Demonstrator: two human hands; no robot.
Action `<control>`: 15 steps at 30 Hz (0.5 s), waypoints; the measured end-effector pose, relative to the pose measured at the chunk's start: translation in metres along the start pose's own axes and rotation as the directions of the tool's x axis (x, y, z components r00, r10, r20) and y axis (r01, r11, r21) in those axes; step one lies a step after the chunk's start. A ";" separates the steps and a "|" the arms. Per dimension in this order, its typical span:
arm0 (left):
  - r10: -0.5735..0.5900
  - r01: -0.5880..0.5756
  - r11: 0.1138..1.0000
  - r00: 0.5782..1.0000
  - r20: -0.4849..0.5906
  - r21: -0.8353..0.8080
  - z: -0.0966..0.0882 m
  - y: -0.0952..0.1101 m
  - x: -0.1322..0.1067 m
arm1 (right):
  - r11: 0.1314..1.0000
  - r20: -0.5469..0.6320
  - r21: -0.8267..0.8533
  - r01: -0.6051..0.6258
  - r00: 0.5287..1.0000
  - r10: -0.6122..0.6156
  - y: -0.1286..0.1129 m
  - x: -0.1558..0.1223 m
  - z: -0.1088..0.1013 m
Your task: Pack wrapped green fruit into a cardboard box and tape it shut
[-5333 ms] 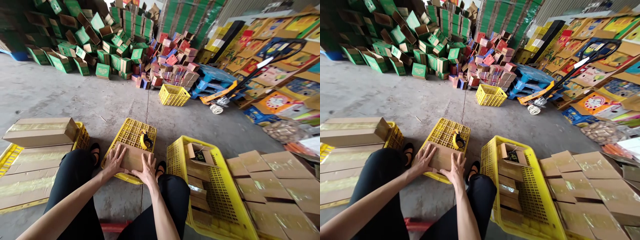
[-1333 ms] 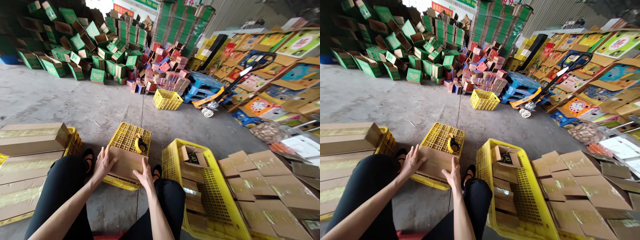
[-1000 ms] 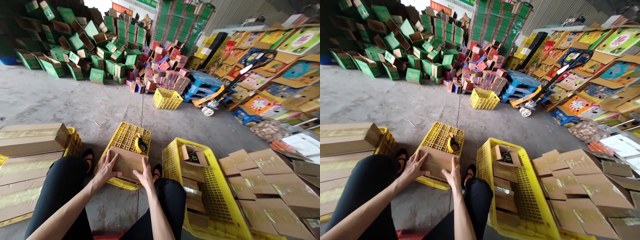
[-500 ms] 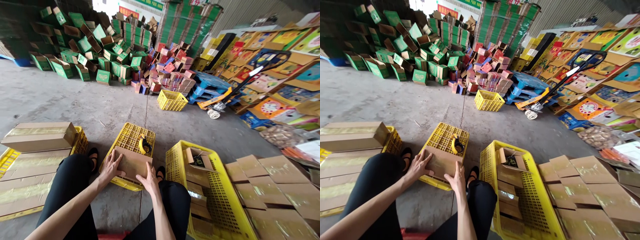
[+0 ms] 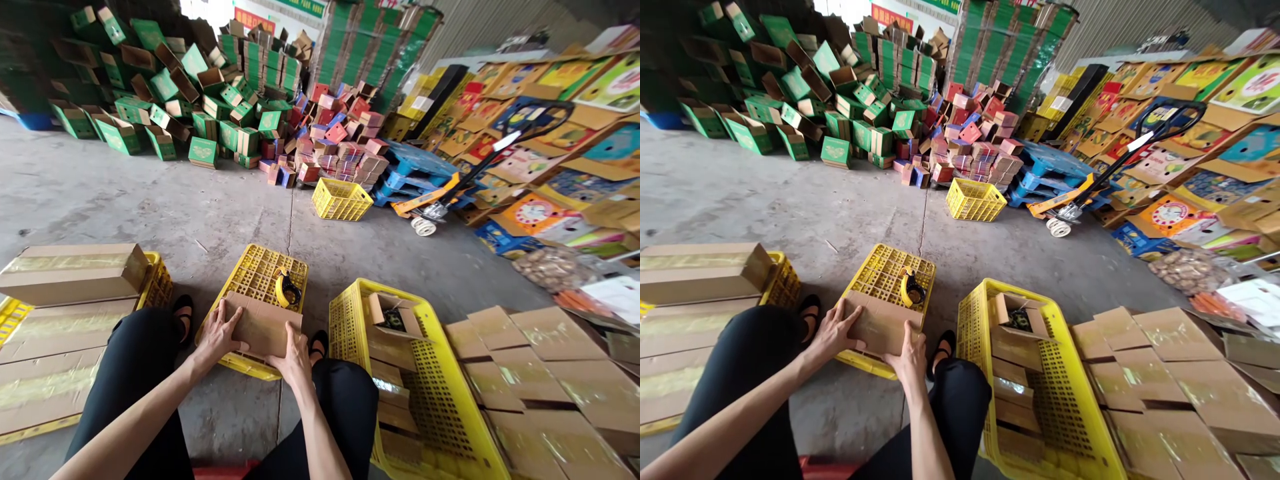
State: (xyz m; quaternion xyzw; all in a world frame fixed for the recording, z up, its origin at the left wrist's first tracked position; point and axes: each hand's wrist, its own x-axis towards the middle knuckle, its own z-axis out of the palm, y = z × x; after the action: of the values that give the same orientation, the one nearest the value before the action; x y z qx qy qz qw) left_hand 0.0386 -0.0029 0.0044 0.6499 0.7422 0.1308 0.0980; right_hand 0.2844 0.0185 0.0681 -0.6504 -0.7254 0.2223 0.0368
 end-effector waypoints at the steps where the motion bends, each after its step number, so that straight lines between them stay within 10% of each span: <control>1: 0.001 -0.001 1.000 1.000 -0.003 0.000 0.001 0.000 0.000 | 1.000 0.001 -0.006 0.000 1.000 0.000 0.000 0.001 0.000; 15: 0.044 -0.045 0.999 0.999 -0.018 -0.010 -0.001 0.005 -0.004 | 1.000 0.009 -0.031 0.006 1.000 -0.006 0.000 0.002 -0.001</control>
State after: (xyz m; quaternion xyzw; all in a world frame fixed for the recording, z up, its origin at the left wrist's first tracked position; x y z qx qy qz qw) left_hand 0.0439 -0.0066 0.0065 0.6646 0.7277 0.1426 0.0921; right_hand 0.2849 0.0210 0.0685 -0.6477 -0.7309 0.2139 0.0241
